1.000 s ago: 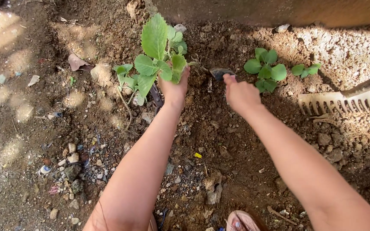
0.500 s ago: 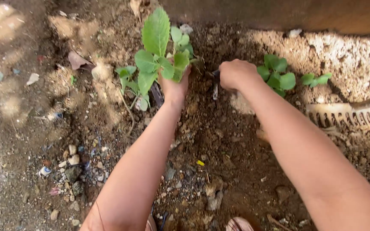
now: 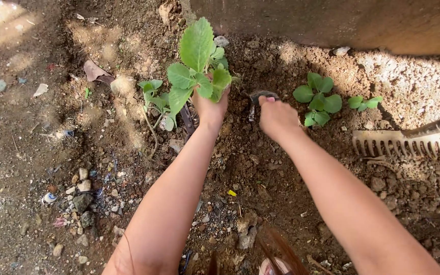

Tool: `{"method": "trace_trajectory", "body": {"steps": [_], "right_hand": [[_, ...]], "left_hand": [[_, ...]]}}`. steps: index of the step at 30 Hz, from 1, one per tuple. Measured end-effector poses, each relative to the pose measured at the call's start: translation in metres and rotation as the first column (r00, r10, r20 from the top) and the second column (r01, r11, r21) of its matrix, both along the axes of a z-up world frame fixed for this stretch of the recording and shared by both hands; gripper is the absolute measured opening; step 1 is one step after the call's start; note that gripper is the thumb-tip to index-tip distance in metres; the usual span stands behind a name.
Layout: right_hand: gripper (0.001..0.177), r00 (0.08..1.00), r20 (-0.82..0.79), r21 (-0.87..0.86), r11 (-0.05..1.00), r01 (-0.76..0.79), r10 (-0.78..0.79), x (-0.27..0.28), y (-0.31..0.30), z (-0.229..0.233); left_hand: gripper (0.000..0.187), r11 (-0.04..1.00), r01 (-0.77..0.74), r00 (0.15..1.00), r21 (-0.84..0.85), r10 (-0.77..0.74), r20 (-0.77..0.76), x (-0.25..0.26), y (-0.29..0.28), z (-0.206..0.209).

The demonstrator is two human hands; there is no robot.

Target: The person is planting a small leafy plant into the soil using a hand trowel.

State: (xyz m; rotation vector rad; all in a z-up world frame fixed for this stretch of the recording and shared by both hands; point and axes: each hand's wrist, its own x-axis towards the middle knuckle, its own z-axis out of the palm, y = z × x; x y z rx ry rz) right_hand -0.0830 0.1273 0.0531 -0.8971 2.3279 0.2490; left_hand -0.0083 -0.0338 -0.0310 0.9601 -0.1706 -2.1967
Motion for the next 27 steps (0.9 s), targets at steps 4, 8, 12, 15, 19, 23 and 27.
{"method": "trace_trajectory", "body": {"steps": [4, 8, 12, 15, 19, 23, 27], "right_hand": [[0.057, 0.997, -0.076, -0.143, 0.989, -0.044, 0.034, 0.008, 0.03, -0.03], [0.055, 0.999, 0.035, -0.061, 0.998, 0.028, -0.026, -0.001, 0.019, 0.007], [0.061, 1.0, 0.006, 0.023, 1.0, -0.012, 0.012, -0.031, -0.003, -0.025], [0.059, 0.999, 0.006, -0.016, 0.999, 0.034, -0.034, -0.021, -0.006, -0.014], [0.052, 0.992, 0.033, -0.085, 0.989, 0.123, -0.12, 0.018, 0.024, -0.031], [0.049, 0.982, 0.039, -0.219, 0.957, 0.191, -0.187, 0.035, 0.021, -0.049], [0.046, 0.927, 0.134, -0.307, 0.875, 0.375, -0.351, 0.037, 0.02, -0.057]], "left_hand": [[0.014, 0.999, 0.041, 0.999, -0.029, -0.041, 0.012, 0.007, 0.012, 0.005], [0.014, 0.965, 0.176, 0.971, -0.193, -0.138, 0.194, 0.014, 0.018, 0.013], [0.014, 0.933, 0.222, 0.937, -0.285, -0.123, 0.326, 0.021, 0.012, -0.003], [0.011, 0.989, 0.056, 0.998, -0.134, -0.051, 0.043, 0.02, 0.006, -0.017], [0.014, 0.981, 0.053, 0.998, -0.189, -0.049, 0.027, 0.009, 0.001, -0.035], [0.017, 0.995, 0.03, 0.998, -0.092, -0.034, -0.05, 0.017, 0.007, -0.012], [0.019, 0.991, 0.095, 0.987, -0.099, -0.081, 0.135, 0.023, 0.014, 0.011]]}}
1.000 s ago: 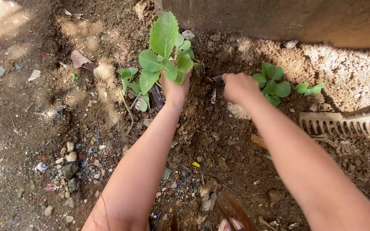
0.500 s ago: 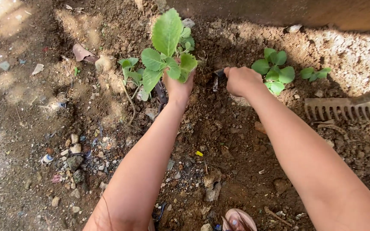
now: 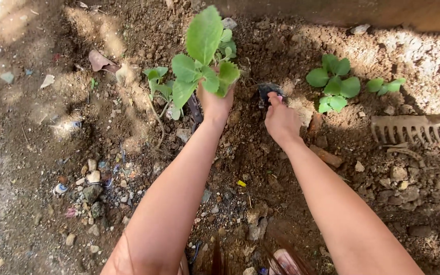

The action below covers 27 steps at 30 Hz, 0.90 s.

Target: The person is planting a small leafy plant into the soil using a hand trowel.

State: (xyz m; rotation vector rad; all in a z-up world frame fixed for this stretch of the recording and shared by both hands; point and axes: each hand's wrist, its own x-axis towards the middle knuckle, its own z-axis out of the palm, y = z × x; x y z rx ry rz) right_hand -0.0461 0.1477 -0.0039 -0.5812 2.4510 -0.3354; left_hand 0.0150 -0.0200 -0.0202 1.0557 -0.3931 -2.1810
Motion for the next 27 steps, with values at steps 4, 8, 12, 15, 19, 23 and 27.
{"method": "trace_trajectory", "body": {"steps": [4, 8, 12, 15, 19, 23, 27], "right_hand": [[0.046, 0.995, 0.025, -0.101, 0.99, 0.097, -0.095, -0.003, 0.007, -0.009], [0.043, 0.967, 0.111, -0.335, 0.908, 0.252, -0.227, -0.008, 0.022, -0.032], [0.044, 0.858, 0.307, -0.472, 0.717, 0.513, -0.412, -0.01, 0.022, -0.023], [0.046, 0.773, 0.408, -0.445, 0.633, 0.633, -0.486, -0.039, 0.022, -0.004], [0.045, 0.851, 0.327, -0.384, 0.764, 0.518, -0.412, -0.065, 0.037, 0.019], [0.046, 0.988, 0.067, -0.339, 0.928, 0.153, -0.139, -0.066, 0.026, 0.019], [0.05, 0.985, 0.153, -0.155, 0.983, 0.101, -0.077, -0.041, -0.002, 0.013]], "left_hand": [[0.021, 0.976, 0.106, 0.988, -0.191, -0.082, 0.131, 0.007, -0.005, -0.021], [0.019, 0.991, 0.029, 0.999, -0.128, -0.031, -0.013, 0.018, -0.004, -0.024], [0.028, 0.729, 0.443, 0.818, -0.522, -0.091, 0.567, 0.033, 0.01, 0.02], [0.034, 0.692, 0.471, 0.808, -0.548, -0.089, 0.583, 0.025, 0.0, -0.014], [0.037, 0.686, 0.472, 0.802, -0.554, -0.073, 0.593, 0.019, 0.015, 0.024], [0.039, 0.488, 0.698, 0.567, -0.525, 0.072, 0.821, 0.015, 0.015, 0.015], [0.038, 0.391, 0.769, 0.505, -0.506, 0.114, 0.855, 0.028, 0.025, 0.047]]}}
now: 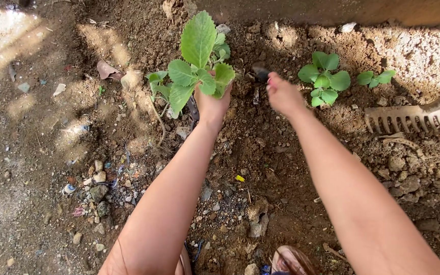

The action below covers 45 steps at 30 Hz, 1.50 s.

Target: The person is planting a small leafy plant into the soil using a hand trowel.

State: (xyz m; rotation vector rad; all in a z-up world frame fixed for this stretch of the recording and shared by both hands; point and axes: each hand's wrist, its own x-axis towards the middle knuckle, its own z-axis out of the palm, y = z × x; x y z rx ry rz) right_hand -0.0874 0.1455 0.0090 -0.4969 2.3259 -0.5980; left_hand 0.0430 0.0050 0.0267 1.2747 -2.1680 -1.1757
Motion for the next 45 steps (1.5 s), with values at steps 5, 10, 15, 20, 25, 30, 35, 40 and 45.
{"method": "trace_trajectory", "body": {"steps": [5, 10, 15, 20, 25, 30, 35, 40, 45], "right_hand": [[0.055, 0.983, 0.076, 0.125, 0.976, -0.176, 0.167, -0.002, 0.003, 0.012], [0.049, 0.944, 0.138, 0.272, 0.905, -0.326, 0.299, -0.042, -0.005, 0.074], [0.048, 0.994, 0.109, 0.117, 0.992, -0.038, 0.025, -0.063, -0.013, -0.012], [0.057, 0.982, 0.088, 0.169, 0.969, -0.179, 0.166, -0.012, -0.004, 0.026], [0.057, 0.952, 0.085, 0.204, 0.93, -0.307, 0.295, -0.018, 0.022, -0.016], [0.053, 0.844, -0.287, 0.116, 0.891, -0.439, 0.453, -0.017, 0.04, -0.064], [0.055, 0.947, 0.013, 0.237, 0.919, -0.316, 0.322, 0.015, 0.05, 0.028], [0.061, 0.965, 0.128, 0.133, 0.96, -0.246, 0.23, -0.01, 0.052, 0.058], [0.049, 0.943, -0.068, 0.356, 0.891, -0.282, 0.325, -0.032, 0.04, 0.075]], "left_hand": [[0.036, 0.996, 0.084, 0.989, 0.04, -0.088, 0.119, -0.008, -0.01, -0.02], [0.044, 0.991, 0.002, 0.997, 0.133, -0.012, 0.07, -0.003, -0.007, 0.016], [0.038, 0.833, -0.198, 0.98, 0.517, 0.152, 0.131, -0.001, 0.003, 0.061], [0.033, 0.861, -0.144, 0.989, 0.488, 0.144, 0.037, -0.003, 0.004, 0.045], [0.032, 0.873, -0.165, 0.985, 0.458, 0.124, 0.117, -0.014, 0.0, 0.019], [0.035, 0.837, -0.106, 0.963, 0.537, 0.221, -0.154, -0.02, 0.001, 0.001], [0.036, 0.859, -0.125, 0.979, 0.496, 0.186, -0.077, -0.024, 0.011, 0.032], [0.035, 0.924, -0.143, 0.986, 0.354, 0.104, 0.128, -0.041, 0.003, 0.002], [0.048, 0.938, -0.122, 0.975, 0.325, 0.053, 0.214, -0.056, 0.008, -0.017]]}}
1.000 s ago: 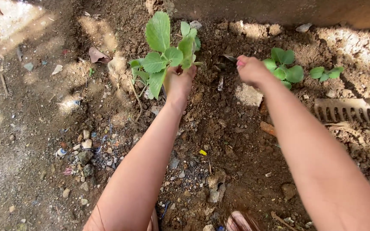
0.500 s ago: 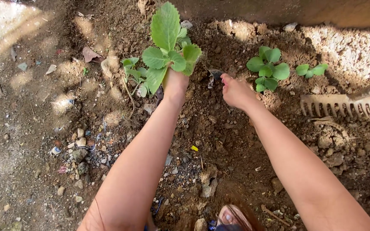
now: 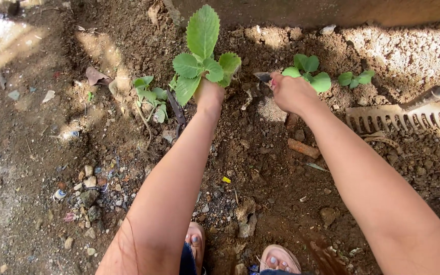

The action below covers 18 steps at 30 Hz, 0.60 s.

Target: The person is planting a small leafy plant into the soil using a hand trowel.

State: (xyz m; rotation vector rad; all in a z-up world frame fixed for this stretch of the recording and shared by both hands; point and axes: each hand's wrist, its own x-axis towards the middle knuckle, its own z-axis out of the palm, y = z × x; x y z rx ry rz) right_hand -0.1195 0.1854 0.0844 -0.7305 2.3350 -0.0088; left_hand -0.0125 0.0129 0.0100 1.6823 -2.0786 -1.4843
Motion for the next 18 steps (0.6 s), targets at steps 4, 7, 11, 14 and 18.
{"method": "trace_trajectory", "body": {"steps": [4, 7, 11, 14, 18], "right_hand": [[0.051, 0.994, 0.066, 0.096, 0.991, -0.096, 0.089, -0.013, -0.02, -0.018], [0.057, 0.976, 0.07, 0.037, 0.977, -0.208, 0.205, -0.024, -0.037, -0.031], [0.068, 0.976, 0.126, 0.152, 0.968, -0.199, 0.18, -0.004, -0.055, -0.014], [0.063, 0.967, 0.005, 0.084, 0.964, -0.254, 0.254, 0.013, -0.048, -0.062], [0.059, 0.962, -0.116, 0.091, 0.968, -0.236, 0.246, 0.048, -0.037, -0.063]], "left_hand": [[0.05, 0.999, 0.03, 0.998, 0.04, -0.032, 0.06, -0.002, -0.005, -0.006], [0.053, 0.997, 0.057, 0.997, -0.047, -0.054, 0.063, -0.002, -0.015, -0.009], [0.041, 0.999, 0.039, 0.996, 0.001, -0.039, 0.076, -0.002, -0.024, -0.008], [0.038, 0.995, 0.093, 0.987, -0.039, -0.087, 0.136, -0.009, -0.053, -0.092], [0.036, 0.985, 0.142, 0.982, -0.099, -0.127, 0.141, -0.007, -0.05, -0.087]]}}
